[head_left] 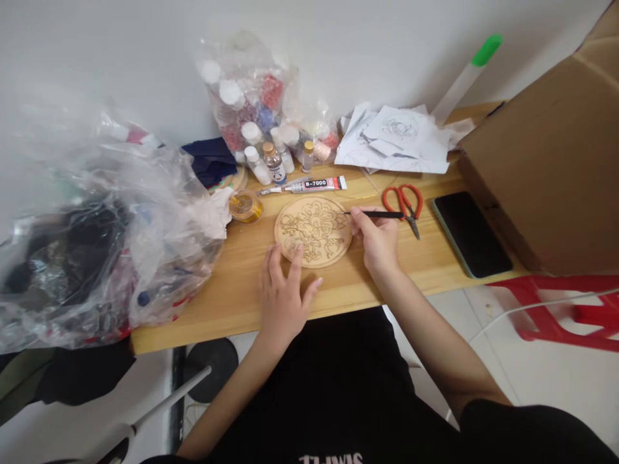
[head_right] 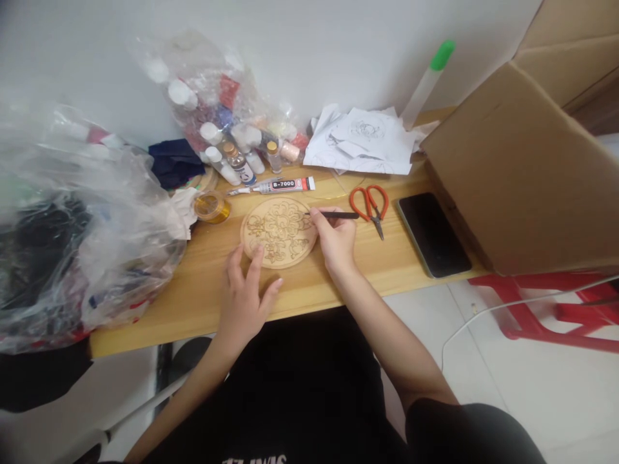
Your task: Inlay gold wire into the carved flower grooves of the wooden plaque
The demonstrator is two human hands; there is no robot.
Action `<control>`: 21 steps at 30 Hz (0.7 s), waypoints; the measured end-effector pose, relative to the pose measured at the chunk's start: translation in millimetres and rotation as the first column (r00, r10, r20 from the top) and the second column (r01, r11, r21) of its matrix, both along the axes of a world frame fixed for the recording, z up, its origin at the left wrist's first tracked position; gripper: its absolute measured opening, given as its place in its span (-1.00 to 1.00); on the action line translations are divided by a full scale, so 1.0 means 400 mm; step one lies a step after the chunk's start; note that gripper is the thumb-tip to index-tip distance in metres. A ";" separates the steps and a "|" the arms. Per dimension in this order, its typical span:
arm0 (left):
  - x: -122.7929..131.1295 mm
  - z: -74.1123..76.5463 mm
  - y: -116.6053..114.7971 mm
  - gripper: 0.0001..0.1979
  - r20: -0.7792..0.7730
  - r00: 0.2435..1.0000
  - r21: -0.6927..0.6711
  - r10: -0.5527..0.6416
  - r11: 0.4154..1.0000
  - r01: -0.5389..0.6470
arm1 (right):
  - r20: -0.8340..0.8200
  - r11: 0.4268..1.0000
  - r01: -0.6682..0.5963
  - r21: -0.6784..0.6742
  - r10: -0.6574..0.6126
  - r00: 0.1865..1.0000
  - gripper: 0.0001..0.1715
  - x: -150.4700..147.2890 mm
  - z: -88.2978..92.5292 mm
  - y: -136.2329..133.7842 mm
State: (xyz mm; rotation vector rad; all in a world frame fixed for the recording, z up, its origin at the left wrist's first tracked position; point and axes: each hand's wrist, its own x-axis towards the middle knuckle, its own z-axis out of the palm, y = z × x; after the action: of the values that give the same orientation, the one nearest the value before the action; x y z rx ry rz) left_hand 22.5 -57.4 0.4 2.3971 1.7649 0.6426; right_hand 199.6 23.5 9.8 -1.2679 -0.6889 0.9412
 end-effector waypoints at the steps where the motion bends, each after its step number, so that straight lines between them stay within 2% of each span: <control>1: 0.001 0.001 0.000 -0.39 -0.010 1.000 0.000 0.001 1.000 -0.001 | -0.002 1.000 -0.001 -0.001 0.001 1.000 -0.81 0.000 0.001 0.000; 9: 0.008 0.005 0.003 -0.55 -0.045 0.999 -0.011 0.002 1.000 -0.003 | -0.002 1.000 -0.003 -0.014 0.003 1.000 -0.82 0.001 0.001 0.000; 17: 0.010 0.004 0.005 -0.53 -0.074 0.997 -0.011 0.000 1.000 -0.001 | 0.035 1.000 -0.013 -0.005 0.013 0.999 -0.82 -0.003 -0.006 -0.001; 21: 0.005 0.005 0.002 -0.53 -0.071 0.997 0.002 0.006 1.000 -0.006 | 0.042 0.996 -0.086 -0.017 0.086 0.995 -0.80 0.010 0.018 -0.002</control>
State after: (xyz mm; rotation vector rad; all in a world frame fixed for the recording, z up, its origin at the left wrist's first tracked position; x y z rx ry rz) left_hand 24.5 -56.4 2.4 2.4462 1.7991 0.5665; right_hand 203.6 22.7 16.9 -1.2835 -0.7762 0.9935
